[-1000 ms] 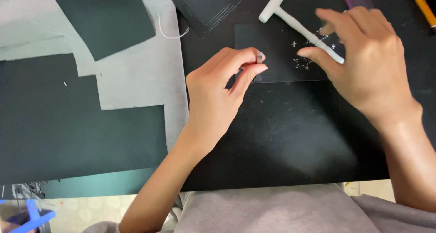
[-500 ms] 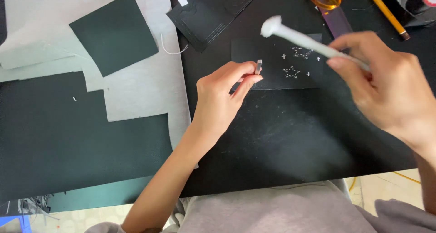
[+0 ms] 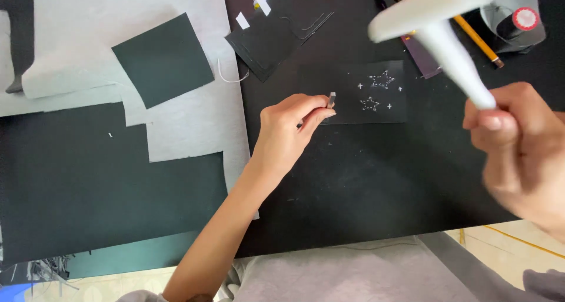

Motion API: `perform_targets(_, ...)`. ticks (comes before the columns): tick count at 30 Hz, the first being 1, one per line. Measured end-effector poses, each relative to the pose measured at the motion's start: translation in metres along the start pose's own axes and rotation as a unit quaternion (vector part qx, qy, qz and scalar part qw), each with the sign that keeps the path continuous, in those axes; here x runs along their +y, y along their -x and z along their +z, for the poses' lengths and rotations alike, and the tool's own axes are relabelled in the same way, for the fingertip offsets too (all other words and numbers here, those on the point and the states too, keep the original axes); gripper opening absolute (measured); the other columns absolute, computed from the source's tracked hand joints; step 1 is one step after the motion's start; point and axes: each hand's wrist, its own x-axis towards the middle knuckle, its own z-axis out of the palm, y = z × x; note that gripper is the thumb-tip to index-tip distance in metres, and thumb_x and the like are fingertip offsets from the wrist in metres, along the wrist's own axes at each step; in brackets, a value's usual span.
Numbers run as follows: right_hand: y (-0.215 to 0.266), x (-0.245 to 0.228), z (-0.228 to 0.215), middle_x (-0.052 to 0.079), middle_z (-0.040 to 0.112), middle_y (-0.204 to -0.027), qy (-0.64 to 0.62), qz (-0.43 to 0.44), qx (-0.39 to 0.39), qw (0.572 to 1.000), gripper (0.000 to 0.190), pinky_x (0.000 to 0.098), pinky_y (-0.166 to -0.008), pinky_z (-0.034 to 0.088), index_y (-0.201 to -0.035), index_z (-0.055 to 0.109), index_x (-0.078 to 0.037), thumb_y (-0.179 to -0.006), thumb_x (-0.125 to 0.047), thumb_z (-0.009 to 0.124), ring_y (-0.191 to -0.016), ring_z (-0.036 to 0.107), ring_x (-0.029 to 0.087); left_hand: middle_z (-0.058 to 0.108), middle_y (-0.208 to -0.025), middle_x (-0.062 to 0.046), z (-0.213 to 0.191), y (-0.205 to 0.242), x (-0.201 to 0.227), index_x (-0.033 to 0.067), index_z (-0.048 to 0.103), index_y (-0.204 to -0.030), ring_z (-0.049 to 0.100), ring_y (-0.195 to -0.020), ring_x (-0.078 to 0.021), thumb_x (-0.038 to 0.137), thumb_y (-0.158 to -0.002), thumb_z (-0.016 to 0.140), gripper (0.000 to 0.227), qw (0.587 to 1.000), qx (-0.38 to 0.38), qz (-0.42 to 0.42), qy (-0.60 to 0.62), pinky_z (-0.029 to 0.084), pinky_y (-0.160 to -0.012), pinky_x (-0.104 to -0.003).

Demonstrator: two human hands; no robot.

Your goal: Punching stitching holes into a piece of leather using a pricking iron and a mallet.

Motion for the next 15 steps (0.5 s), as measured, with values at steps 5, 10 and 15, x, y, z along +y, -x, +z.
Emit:
perform_targets(5,-0.015,0.013,-0.003,-0.004,0.054,-0.064,0.324,-0.257,-0.009,0.911,0.015,0.0391,-0.045,0.039,-0.114,0.058,-0.032,-0.105,-0.022,0.053,-0.042,0.052,0.019,0.074,-0.089,-0.003,-0.004,-0.002,0.000,0.0048,0.072,-0.098,0.059,-0.066,-0.0107,0.007,-0.095,0.077,0.007,1.000,-0.006,-0.004,0.020,0.048,-0.064,-0.023)
perform_targets(10,-0.004,-0.010,0.009,0.004,0.051,-0.053,0.308,-0.300,-0.040,0.902,0.020,0.0477,-0.044,0.034,-0.096,0.045,-0.017,-0.105,-0.031,0.057,-0.044,0.044,0.034,0.074,-0.086,-0.005,-0.005,-0.003,0.001,0.0030,0.072,-0.095,0.056,-0.062,-0.0090,0.003,-0.092,0.079,0.007,0.999,-0.015,0.004,0.029,0.046,-0.061,-0.024)
perform_targets(15,-0.009,0.052,-0.004,0.005,0.042,-0.072,-0.441,0.124,-0.137,0.879,0.024,0.0257,-0.038,0.026,-0.114,0.053,-0.001,-0.100,-0.019,0.051,-0.049,0.040,0.012,0.074,-0.087,-0.005,-0.002,-0.001,-0.002,0.0031,0.073,-0.097,0.063,-0.065,-0.0109,0.005,-0.092,0.079,0.008,1.000,-0.004,0.001,0.030,0.051,-0.064,-0.023)
